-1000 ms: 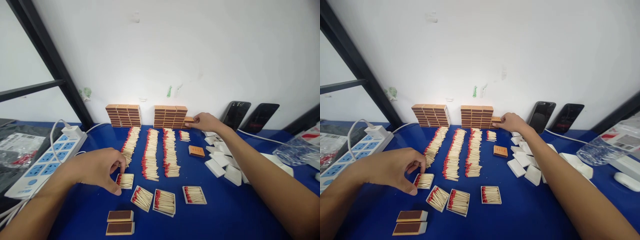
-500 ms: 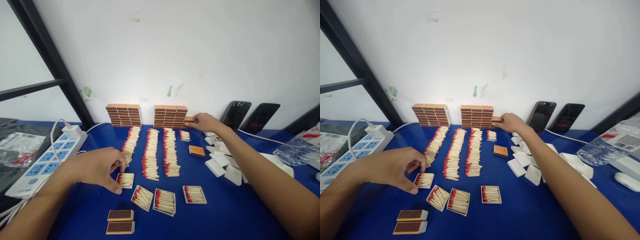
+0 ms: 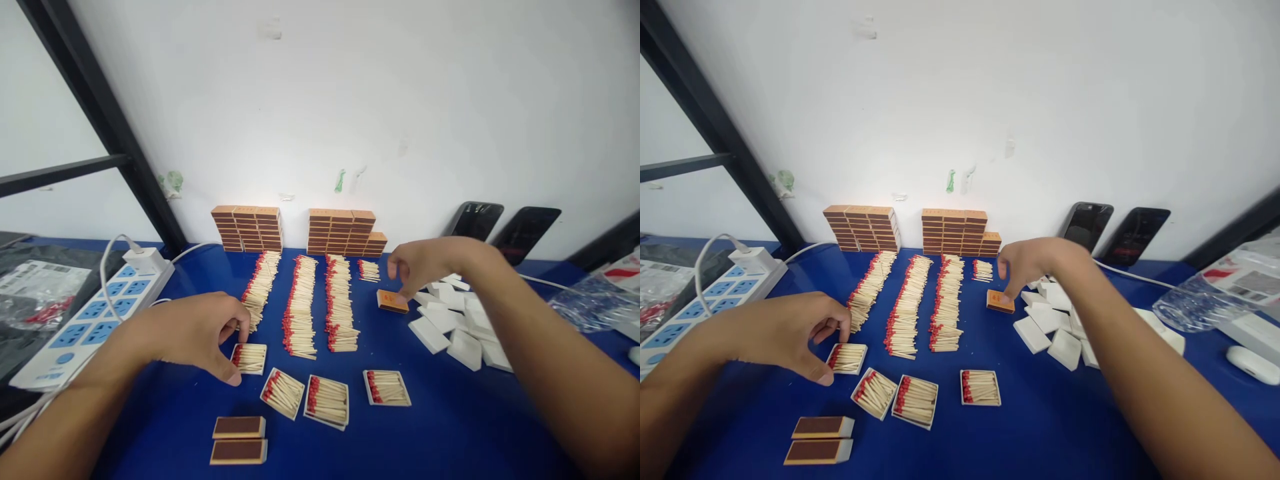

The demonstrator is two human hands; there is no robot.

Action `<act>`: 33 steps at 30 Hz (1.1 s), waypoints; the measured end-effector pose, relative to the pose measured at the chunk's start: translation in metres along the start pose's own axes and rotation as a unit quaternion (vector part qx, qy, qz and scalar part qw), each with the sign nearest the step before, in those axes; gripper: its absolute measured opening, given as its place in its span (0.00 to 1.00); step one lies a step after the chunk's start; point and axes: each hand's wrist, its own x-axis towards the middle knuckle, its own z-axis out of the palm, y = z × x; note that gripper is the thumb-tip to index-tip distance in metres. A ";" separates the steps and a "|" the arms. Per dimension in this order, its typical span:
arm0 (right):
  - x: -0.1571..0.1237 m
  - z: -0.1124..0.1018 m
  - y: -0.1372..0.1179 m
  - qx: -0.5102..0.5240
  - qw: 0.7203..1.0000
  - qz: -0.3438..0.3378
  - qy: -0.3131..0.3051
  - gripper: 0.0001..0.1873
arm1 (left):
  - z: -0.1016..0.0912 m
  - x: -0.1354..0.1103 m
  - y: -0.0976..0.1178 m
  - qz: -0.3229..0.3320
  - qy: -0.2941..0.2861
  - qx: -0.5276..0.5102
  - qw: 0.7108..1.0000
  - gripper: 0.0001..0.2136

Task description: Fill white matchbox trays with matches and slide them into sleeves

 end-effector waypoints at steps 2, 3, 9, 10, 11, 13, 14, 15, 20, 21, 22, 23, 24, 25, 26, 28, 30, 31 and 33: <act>0.000 0.009 -0.024 -0.045 0.999 0.023 0.002 0.29 | 0.000 0.001 -0.001 -0.002 -0.003 0.004 1.000 0.18; 0.001 0.013 -0.034 -0.061 0.998 0.029 0.001 0.27 | 0.000 0.001 -0.001 -0.004 -0.004 0.006 1.000 0.19; 0.001 0.019 -0.051 -0.099 0.995 0.026 -0.003 0.18 | -0.001 0.001 -0.001 -0.009 -0.003 0.007 1.000 0.20; 0.000 0.018 -0.048 -0.089 0.996 0.029 -0.010 0.17 | -0.001 0.001 -0.001 -0.007 0.001 0.005 1.000 0.20; 0.000 0.017 -0.045 -0.076 0.996 0.036 -0.020 0.16 | -0.001 0.000 -0.001 -0.004 0.006 0.002 1.000 0.20; -0.001 0.016 -0.038 -0.050 0.998 0.041 -0.027 0.17 | 0.000 -0.001 -0.002 0.000 0.020 -0.002 1.000 0.18; -0.002 0.016 -0.035 -0.043 0.999 0.025 -0.015 0.17 | 0.000 -0.001 -0.002 0.005 0.027 -0.002 1.000 0.17; -0.003 0.015 -0.032 -0.039 0.999 -0.006 0.004 0.17 | 0.000 -0.001 -0.003 0.012 0.038 -0.003 0.999 0.15; -0.016 0.008 -0.036 0.022 0.978 -0.198 0.061 0.16 | 0.001 0.008 0.001 0.088 0.136 -0.021 0.987 0.15; -0.020 0.007 -0.041 0.035 0.971 -0.228 0.069 0.16 | 0.002 0.011 0.004 0.106 0.177 -0.027 0.978 0.15; -0.023 0.007 -0.048 0.045 0.962 -0.257 0.084 0.17 | 0.004 0.014 0.008 0.125 0.227 -0.032 0.965 0.16; -0.026 0.008 -0.057 0.054 0.952 -0.284 0.104 0.18 | 0.007 0.017 0.013 0.144 0.278 -0.037 0.949 0.16; -0.029 0.010 -0.066 0.061 0.942 -0.307 0.123 0.18 | 0.010 0.020 0.018 0.164 0.317 -0.041 0.933 0.18; -0.032 0.012 -0.075 0.070 0.933 -0.324 0.139 0.18 | 0.015 0.023 0.022 0.184 0.342 -0.045 0.920 0.19; -0.034 0.014 -0.084 0.078 0.926 -0.338 0.149 0.18 | 0.019 0.025 0.027 0.205 0.357 -0.046 0.910 0.20; -0.038 0.018 -0.096 0.087 0.917 -0.357 0.154 0.18 | 0.029 0.030 0.032 0.235 0.378 -0.045 0.895 0.19; -0.043 0.017 -0.097 0.084 0.912 -0.370 0.156 0.17 | 0.038 0.035 0.034 0.252 0.396 -0.047 0.882 0.16; -0.045 0.014 -0.092 0.079 0.912 -0.370 0.161 0.17 | 0.041 0.037 0.034 0.257 0.404 -0.048 0.877 0.15; -0.045 0.004 -0.071 0.070 0.918 -0.343 0.188 0.17 | 0.044 0.040 0.032 0.268 0.414 -0.043 0.869 0.12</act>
